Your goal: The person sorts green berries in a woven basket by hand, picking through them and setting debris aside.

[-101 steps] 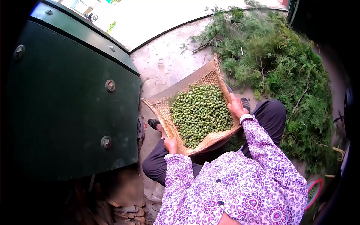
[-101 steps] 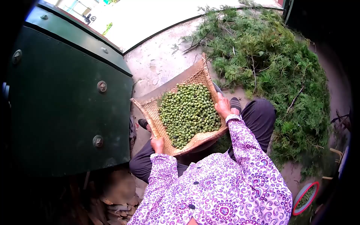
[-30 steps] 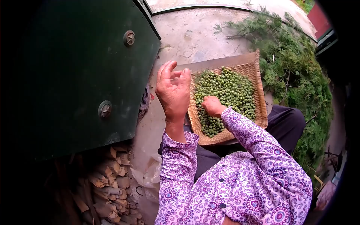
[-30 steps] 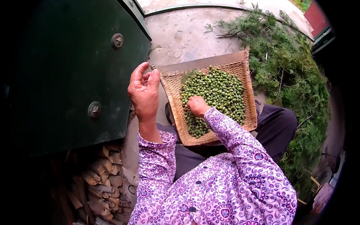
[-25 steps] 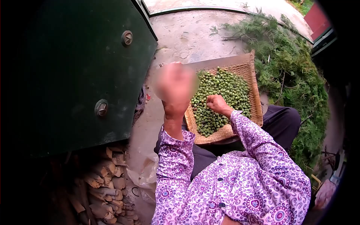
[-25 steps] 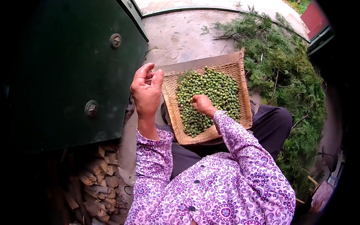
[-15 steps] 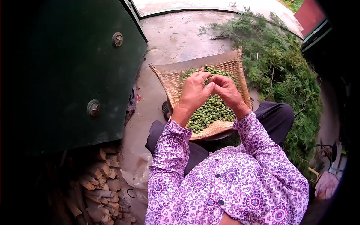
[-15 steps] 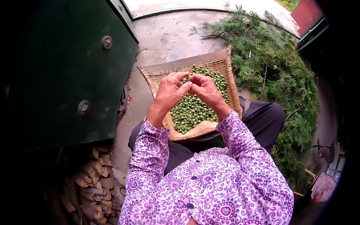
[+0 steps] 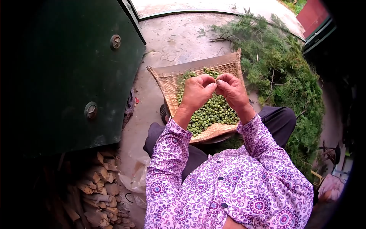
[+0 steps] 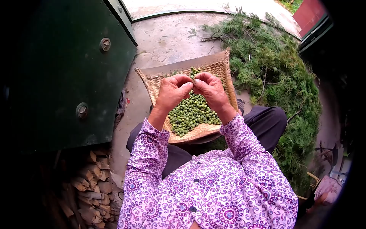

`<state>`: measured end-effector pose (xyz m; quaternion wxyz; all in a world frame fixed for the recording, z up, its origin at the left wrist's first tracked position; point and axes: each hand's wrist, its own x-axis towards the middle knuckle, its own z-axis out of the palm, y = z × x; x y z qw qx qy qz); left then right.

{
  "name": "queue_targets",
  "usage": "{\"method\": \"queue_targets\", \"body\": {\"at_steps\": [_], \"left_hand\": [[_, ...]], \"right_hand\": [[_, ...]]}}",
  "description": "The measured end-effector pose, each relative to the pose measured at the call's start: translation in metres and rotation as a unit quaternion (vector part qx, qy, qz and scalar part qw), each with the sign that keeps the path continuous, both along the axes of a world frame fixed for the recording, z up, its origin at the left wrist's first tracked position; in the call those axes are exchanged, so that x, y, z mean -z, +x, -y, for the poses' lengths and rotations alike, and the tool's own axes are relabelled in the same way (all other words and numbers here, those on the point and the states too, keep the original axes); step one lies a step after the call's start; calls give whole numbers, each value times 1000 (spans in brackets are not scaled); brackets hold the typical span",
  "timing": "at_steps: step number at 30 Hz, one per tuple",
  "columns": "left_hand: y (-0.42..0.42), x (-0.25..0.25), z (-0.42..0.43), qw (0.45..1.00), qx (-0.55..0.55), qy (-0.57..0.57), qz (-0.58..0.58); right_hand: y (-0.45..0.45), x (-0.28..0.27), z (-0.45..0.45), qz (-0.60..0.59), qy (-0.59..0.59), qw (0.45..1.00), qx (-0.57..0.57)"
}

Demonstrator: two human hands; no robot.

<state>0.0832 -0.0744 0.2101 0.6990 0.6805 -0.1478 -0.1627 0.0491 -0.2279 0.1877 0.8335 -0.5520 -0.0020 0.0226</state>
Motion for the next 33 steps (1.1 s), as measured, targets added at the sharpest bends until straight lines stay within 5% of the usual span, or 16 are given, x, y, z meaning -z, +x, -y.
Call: {"method": "queue_targets", "body": {"at_steps": [3, 7, 10, 12, 16, 21, 25, 28, 33], "left_hand": [[0, 9, -3, 992, 19, 96, 83], [-6, 7, -10, 899, 111, 384, 181], [-1, 4, -15, 899, 108, 381, 189], [9, -3, -21, 916, 63, 327, 225], [16, -34, -37, 999, -32, -14, 28], [28, -45, -80, 945, -154, -285, -44], [33, -44, -104, 902, -267, -335, -57], [34, -45, -109, 894, -271, -349, -68], [35, -47, -107, 900, -276, -332, -66]], "right_hand": [[-5, 0, 13, -53, 94, 994, 34], [-39, -8, 46, -58, -171, 975, -133], [-78, -6, 54, -61, -432, 811, -390], [-100, 28, 63, 95, -551, 689, -462], [-78, 36, 61, 38, -596, 731, -331], [-19, 60, 56, 88, -615, 742, -251], [34, 105, 58, 69, -644, 742, -171], [67, 121, 61, 13, -631, 771, -87], [113, 158, 76, 14, -673, 740, 3]]}}
